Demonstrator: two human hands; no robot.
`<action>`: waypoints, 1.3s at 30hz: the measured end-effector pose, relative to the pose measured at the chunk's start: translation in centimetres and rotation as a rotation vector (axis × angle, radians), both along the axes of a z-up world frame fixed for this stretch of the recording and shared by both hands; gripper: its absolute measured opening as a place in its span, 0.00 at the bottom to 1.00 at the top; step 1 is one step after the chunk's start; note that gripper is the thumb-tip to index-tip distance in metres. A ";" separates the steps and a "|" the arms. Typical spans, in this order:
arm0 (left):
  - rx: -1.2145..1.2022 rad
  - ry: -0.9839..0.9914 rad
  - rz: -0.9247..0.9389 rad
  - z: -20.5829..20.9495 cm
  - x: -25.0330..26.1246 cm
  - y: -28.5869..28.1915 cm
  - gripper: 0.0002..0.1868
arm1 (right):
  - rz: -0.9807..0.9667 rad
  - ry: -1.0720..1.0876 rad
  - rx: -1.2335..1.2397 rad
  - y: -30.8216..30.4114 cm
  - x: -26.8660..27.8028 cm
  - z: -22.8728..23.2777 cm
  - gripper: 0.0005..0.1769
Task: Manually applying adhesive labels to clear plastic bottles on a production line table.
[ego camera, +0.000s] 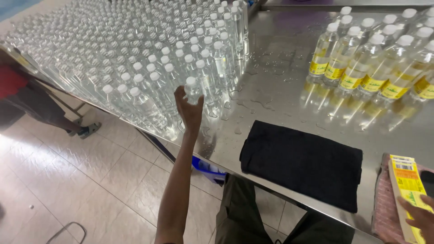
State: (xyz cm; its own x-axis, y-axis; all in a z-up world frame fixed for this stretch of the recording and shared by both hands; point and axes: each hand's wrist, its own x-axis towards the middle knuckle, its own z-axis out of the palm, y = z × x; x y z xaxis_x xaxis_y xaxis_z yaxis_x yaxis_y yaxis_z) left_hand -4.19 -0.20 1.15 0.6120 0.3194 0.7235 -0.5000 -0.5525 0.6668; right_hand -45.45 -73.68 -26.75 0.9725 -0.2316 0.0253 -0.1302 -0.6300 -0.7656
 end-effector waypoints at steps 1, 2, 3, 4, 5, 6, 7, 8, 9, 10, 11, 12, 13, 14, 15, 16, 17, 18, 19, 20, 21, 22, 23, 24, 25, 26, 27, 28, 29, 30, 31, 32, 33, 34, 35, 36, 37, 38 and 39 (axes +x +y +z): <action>0.009 -0.006 -0.009 1.5 -1.6 -0.2 0.40 | -0.009 -0.006 0.009 5.7 0.6 4.0 0.79; -0.010 0.019 -0.023 2.9 -3.1 -0.5 0.41 | -0.055 -0.226 -0.245 12.4 -0.9 9.0 0.69; -0.028 0.045 -0.037 4.2 -4.5 -0.7 0.43 | -0.110 -0.441 -0.500 19.4 -3.8 15.1 0.63; -0.026 0.056 -0.043 5.9 -5.8 -1.2 0.43 | -0.115 -0.429 -0.500 21.6 -3.6 16.1 0.63; -0.045 0.098 -0.104 7.6 -7.1 -1.7 0.48 | -0.084 -0.484 -0.447 23.8 -3.4 17.0 0.57; -0.074 0.138 -0.159 9.1 -8.5 -2.2 0.53 | -0.045 -0.542 -0.401 25.6 -2.9 18.1 0.52; -0.083 0.147 -0.159 9.7 -9.4 -2.9 0.53 | -0.042 -0.534 -0.408 27.0 -2.4 20.0 0.52; -0.113 0.238 -0.249 10.5 -10.0 -3.7 0.56 | -0.001 -0.478 -0.336 28.8 -1.8 21.6 0.49; -0.142 0.331 -0.338 11.5 -10.6 -4.6 0.59 | 0.039 -0.423 -0.262 30.6 -1.2 23.3 0.47; -0.135 0.336 -0.356 11.9 -11.4 -6.0 0.59 | 0.020 -0.417 -0.262 32.1 -0.7 25.2 0.47; -0.166 0.481 -0.441 12.3 -12.2 -7.4 0.59 | 0.038 -0.433 -0.256 33.6 -0.1 27.0 0.43; -0.200 0.631 -0.523 12.4 -13.3 -8.8 0.60 | 0.060 -0.444 -0.252 34.9 0.3 28.8 0.38; -0.195 0.640 -0.539 11.0 -13.3 -10.1 0.60 | 0.043 -0.435 -0.255 34.9 1.0 28.7 0.38; -0.287 0.688 -0.704 9.7 -13.2 -11.4 0.58 | 0.006 -0.442 -0.340 34.9 1.7 28.6 0.34; -0.381 0.737 -0.867 8.4 -13.1 -12.7 0.56 | -0.031 -0.448 -0.426 34.9 2.4 28.4 0.30; -0.379 0.743 -0.884 7.8 -13.3 -14.0 0.56 | -0.046 -0.441 -0.433 34.5 2.7 28.5 0.30; -0.365 0.863 -0.941 7.2 -13.5 -15.3 0.58 | -0.107 -0.349 -0.432 34.2 2.9 28.7 0.29; -0.355 0.982 -0.993 6.5 -13.9 -16.5 0.59 | -0.162 -0.257 -0.432 33.7 3.2 28.7 0.28; -0.359 0.987 -1.006 5.8 -14.0 -17.4 0.59 | -0.172 -0.249 -0.441 33.0 3.0 28.5 0.28; -0.305 1.078 -1.038 5.1 -14.0 -18.3 0.64 | -0.215 -0.198 -0.451 32.5 3.0 28.3 0.27; -0.249 1.167 -1.069 4.4 -14.0 -19.1 0.68 | -0.258 -0.148 -0.461 31.9 3.1 28.0 0.27; -0.252 1.172 -1.073 4.1 -14.3 -19.8 0.68 | -0.260 -0.142 -0.464 31.9 2.9 28.0 0.27; -0.215 1.228 -1.066 3.9 -14.7 -20.5 0.71 | -0.266 -0.134 -0.453 31.9 2.8 27.9 0.27; -0.177 1.281 -1.054 3.7 -14.8 -21.0 0.74 | -0.269 -0.130 -0.441 32.1 2.9 27.8 0.26; -0.180 1.283 -1.055 4.0 -14.8 -21.4 0.74 | -0.268 -0.128 -0.443 32.2 3.3 27.9 0.26; -0.148 1.306 -1.043 4.2 -15.0 -21.6 0.73 | -0.274 -0.097 -0.395 32.5 3.4 27.9 0.26; -0.116 1.330 -1.031 4.4 -15.1 -21.9 0.73 | -0.281 -0.067 -0.348 32.9 3.6 27.8 0.26; -0.111 1.338 -1.029 4.7 -15.1 -22.0 0.73 | -0.284 -0.060 -0.342 32.8 4.0 27.5 0.26; 0.023 1.349 -0.992 4.9 -15.2 -22.1 0.72 | -0.317 -0.085 -0.436 32.8 4.3 27.2 0.27; 0.151 1.358 -0.952 5.2 -15.3 -22.2 0.71 | -0.345 -0.108 -0.532 32.7 4.6 27.0 0.28; 0.152 1.367 -0.950 4.1 -15.0 -21.9 0.71 | -0.343 -0.100 -0.529 32.5 4.9 26.2 0.28; 0.193 1.234 -1.010 3.1 -14.7 -21.6 0.70 | -0.407 -0.163 -0.706 32.1 5.3 25.4 0.30; 0.234 1.100 -1.066 2.0 -14.4 -21.2 0.70 | -0.469 -0.228 -0.883 31.7 5.7 24.6 0.34; 0.235 1.100 -1.068 2.9 -15.1 -20.7 0.70 | -0.471 -0.227 -0.884 31.5 6.1 24.2 0.34; 0.301 1.023 -0.999 3.7 -15.7 -20.1 0.67 | -0.473 -0.179 -0.900 31.3 6.5 23.7 0.31; 0.361 0.948 -0.928 4.5 -16.5 -19.6 0.66 | -0.470 -0.130 -0.918 31.0 6.8 23.2 0.29; 0.357 0.950 -0.928 4.3 -16.8 -18.6 0.66 | -0.467 -0.128 -0.920 30.8 6.9 23.2 0.29; 0.445 0.875 -0.792 4.1 -17.1 -17.5 0.55 | -0.455 -0.114 -0.877 30.8 7.0 23.1 0.24; 0.530 0.798 -0.656 3.8 -17.4 -16.4 0.45 | -0.443 -0.099 -0.834 30.7 7.0 23.0 0.19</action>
